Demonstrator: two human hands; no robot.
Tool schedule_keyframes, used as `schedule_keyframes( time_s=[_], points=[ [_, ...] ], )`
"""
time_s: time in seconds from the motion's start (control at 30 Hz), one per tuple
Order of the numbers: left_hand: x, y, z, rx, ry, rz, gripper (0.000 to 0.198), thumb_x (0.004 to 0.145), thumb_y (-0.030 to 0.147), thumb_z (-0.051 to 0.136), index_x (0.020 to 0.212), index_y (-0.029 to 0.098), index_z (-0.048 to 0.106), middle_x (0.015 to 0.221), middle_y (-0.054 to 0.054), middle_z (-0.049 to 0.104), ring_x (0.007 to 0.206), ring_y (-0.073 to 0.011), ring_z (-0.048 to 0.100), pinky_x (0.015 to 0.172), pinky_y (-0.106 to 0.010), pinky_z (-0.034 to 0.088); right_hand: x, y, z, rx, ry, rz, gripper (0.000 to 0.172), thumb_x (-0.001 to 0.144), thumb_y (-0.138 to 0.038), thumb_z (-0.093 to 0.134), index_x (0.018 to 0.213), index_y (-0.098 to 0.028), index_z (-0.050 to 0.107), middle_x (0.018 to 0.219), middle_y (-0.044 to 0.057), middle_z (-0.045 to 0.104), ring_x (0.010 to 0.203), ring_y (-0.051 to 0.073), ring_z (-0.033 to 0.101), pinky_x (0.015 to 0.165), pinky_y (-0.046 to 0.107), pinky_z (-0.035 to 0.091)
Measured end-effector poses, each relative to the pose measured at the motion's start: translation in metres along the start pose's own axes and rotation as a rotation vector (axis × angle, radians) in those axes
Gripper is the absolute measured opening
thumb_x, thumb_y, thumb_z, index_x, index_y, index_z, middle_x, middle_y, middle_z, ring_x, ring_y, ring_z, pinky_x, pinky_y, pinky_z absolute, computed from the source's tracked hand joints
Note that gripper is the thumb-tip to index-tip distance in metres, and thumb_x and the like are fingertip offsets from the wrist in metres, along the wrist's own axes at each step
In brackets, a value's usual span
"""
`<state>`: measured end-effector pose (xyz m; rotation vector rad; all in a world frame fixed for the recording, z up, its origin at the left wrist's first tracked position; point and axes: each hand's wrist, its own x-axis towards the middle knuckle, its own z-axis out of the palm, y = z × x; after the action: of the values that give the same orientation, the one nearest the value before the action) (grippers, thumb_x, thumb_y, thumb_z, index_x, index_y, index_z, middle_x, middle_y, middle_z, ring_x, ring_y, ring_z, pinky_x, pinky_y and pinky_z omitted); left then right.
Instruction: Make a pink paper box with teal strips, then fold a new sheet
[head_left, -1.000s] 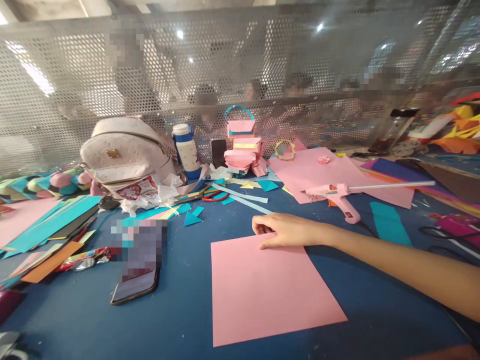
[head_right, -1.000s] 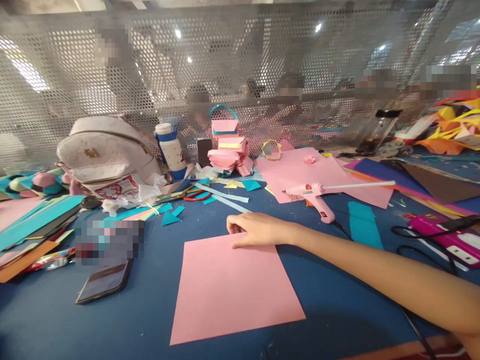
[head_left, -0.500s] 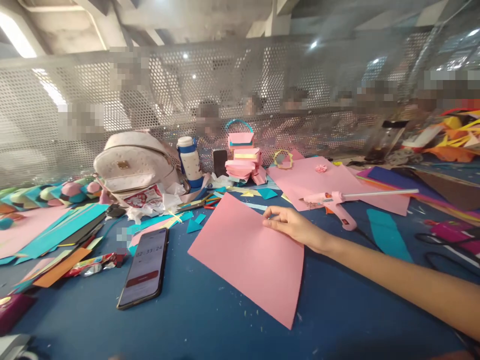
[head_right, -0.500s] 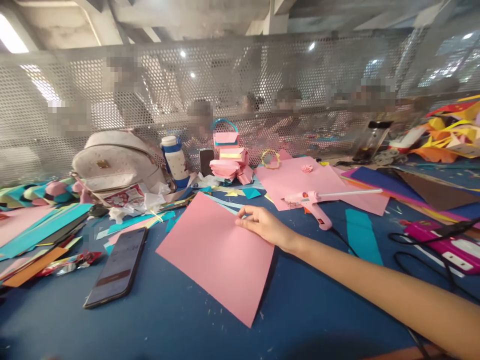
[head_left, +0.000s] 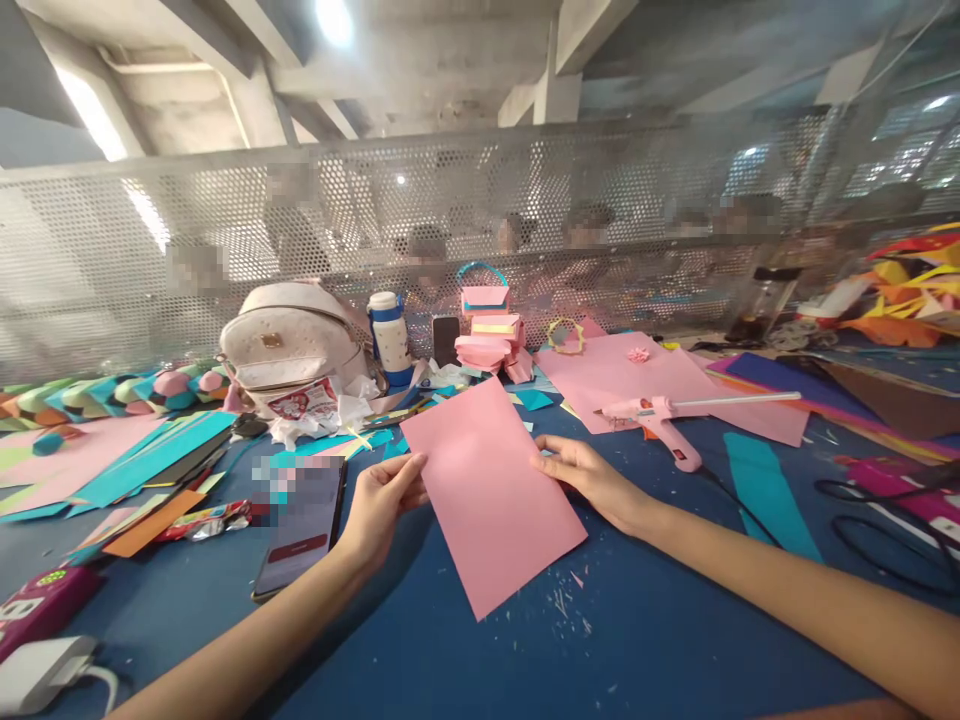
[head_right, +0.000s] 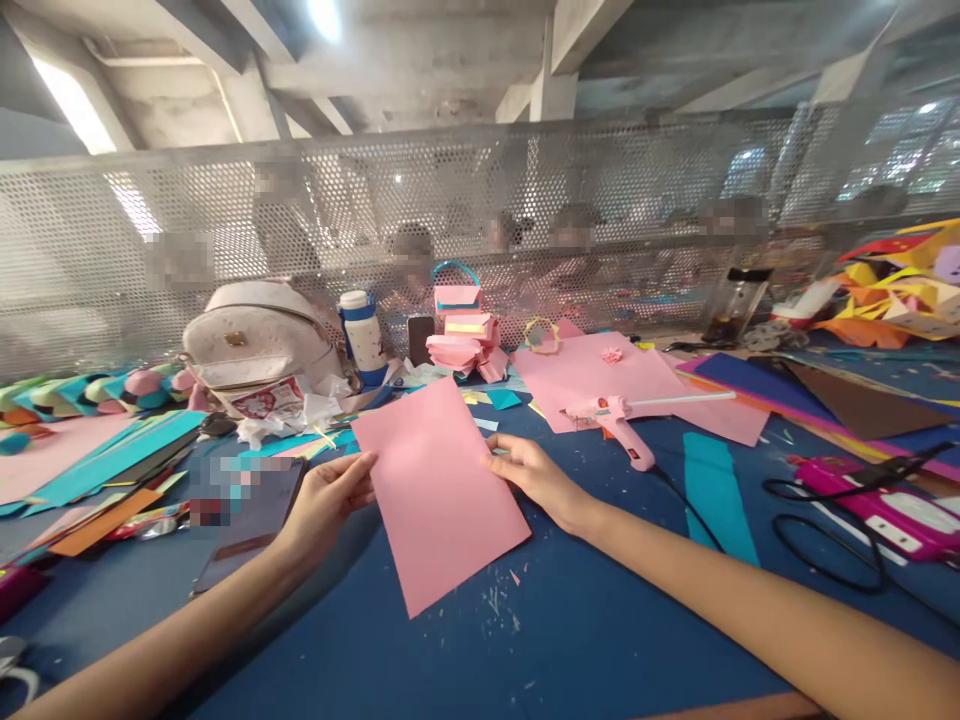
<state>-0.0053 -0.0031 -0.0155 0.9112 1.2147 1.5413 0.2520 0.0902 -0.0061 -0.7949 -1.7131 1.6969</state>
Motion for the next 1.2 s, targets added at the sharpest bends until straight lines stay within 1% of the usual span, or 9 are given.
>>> schedule_keyframes(
  time_s=[0.1,0.17,0.27,0.4,0.53,0.67,0.87,1.03,1.2],
  points=[
    [-0.002,-0.001,-0.003,0.043,-0.025,-0.028,0.039,0.067,0.048,0.083,0.068,0.011,0.072,0.053,0.001,0.059,0.047,-0.0073,0.054,0.053,-0.019,0.052,0.004,0.000,-0.001,-0.001,-0.072,-0.018,0.047,0.083,-0.054,0.068,0.111,-0.017,0.064,0.101,0.009,0.072,0.097,0.027,0.067,0.084,0.038,0.050],
    [-0.003,-0.002,-0.005,0.079,-0.035,-0.043,0.041,0.066,0.049,0.084,0.072,0.010,0.074,0.059,-0.003,0.066,0.052,-0.0111,0.061,0.054,-0.020,0.054,0.007,0.002,0.000,-0.034,-0.058,-0.042,0.046,0.082,-0.056,0.069,0.103,-0.015,0.068,0.099,0.010,0.073,0.096,0.027,0.068,0.086,0.039,0.050],
    [-0.003,-0.007,-0.006,0.112,-0.033,-0.050,0.044,0.065,0.050,0.084,0.080,0.009,0.077,0.068,-0.008,0.073,0.060,-0.0169,0.069,0.059,-0.024,0.058,0.010,0.007,0.001,-0.079,-0.008,-0.047,0.045,0.079,-0.057,0.070,0.088,-0.014,0.072,0.088,0.009,0.074,0.086,0.025,0.069,0.081,0.037,0.051],
    [-0.002,-0.011,-0.006,0.128,-0.022,-0.054,0.043,0.062,0.051,0.085,0.075,0.010,0.076,0.064,-0.007,0.073,0.057,-0.0170,0.070,0.061,-0.026,0.060,0.011,0.011,0.001,-0.105,0.043,-0.058,0.045,0.076,-0.058,0.072,0.078,-0.014,0.072,0.079,0.007,0.072,0.075,0.022,0.066,0.072,0.034,0.050],
    [-0.004,-0.008,-0.003,0.147,-0.054,-0.076,0.045,0.057,0.051,0.087,0.073,0.010,0.076,0.064,-0.008,0.073,0.055,-0.0186,0.070,0.056,-0.026,0.061,0.014,0.011,-0.001,-0.117,0.124,-0.096,0.045,0.074,-0.058,0.072,0.083,-0.015,0.073,0.082,0.006,0.071,0.076,0.020,0.063,0.068,0.031,0.048],
    [-0.007,-0.006,0.000,0.162,-0.090,-0.082,0.045,0.057,0.051,0.087,0.073,0.009,0.077,0.064,-0.009,0.073,0.054,-0.0178,0.069,0.054,-0.025,0.060,0.018,0.014,-0.003,-0.135,0.224,-0.113,0.042,0.070,-0.056,0.077,0.079,-0.015,0.072,0.073,0.003,0.067,0.065,0.015,0.056,0.061,0.028,0.044],
    [-0.013,-0.007,0.002,0.187,-0.151,-0.093,0.043,0.061,0.051,0.085,0.072,0.010,0.077,0.064,-0.010,0.073,0.054,-0.0187,0.070,0.054,-0.025,0.059,0.023,0.011,-0.010,-0.152,0.253,-0.134,0.044,0.068,-0.056,0.078,0.082,-0.015,0.073,0.080,0.005,0.067,0.074,0.017,0.057,0.065,0.028,0.046],
    [-0.017,-0.003,0.006,0.208,-0.198,-0.121,0.045,0.059,0.052,0.085,0.068,0.009,0.076,0.061,-0.012,0.072,0.050,-0.0187,0.068,0.052,-0.026,0.058,0.025,0.007,-0.017,-0.169,0.276,-0.151,0.045,0.066,-0.057,0.079,0.079,-0.014,0.073,0.071,0.003,0.061,0.067,0.013,0.052,0.060,0.026,0.042],
    [-0.018,-0.002,0.009,0.223,-0.209,-0.132,0.042,0.060,0.051,0.085,0.066,0.010,0.076,0.061,-0.011,0.072,0.051,-0.0189,0.068,0.051,-0.026,0.058,0.024,0.005,-0.018,-0.190,0.258,-0.144,0.043,0.068,-0.056,0.078,0.080,-0.015,0.075,0.069,0.002,0.061,0.064,0.012,0.050,0.059,0.026,0.041]
  ],
)
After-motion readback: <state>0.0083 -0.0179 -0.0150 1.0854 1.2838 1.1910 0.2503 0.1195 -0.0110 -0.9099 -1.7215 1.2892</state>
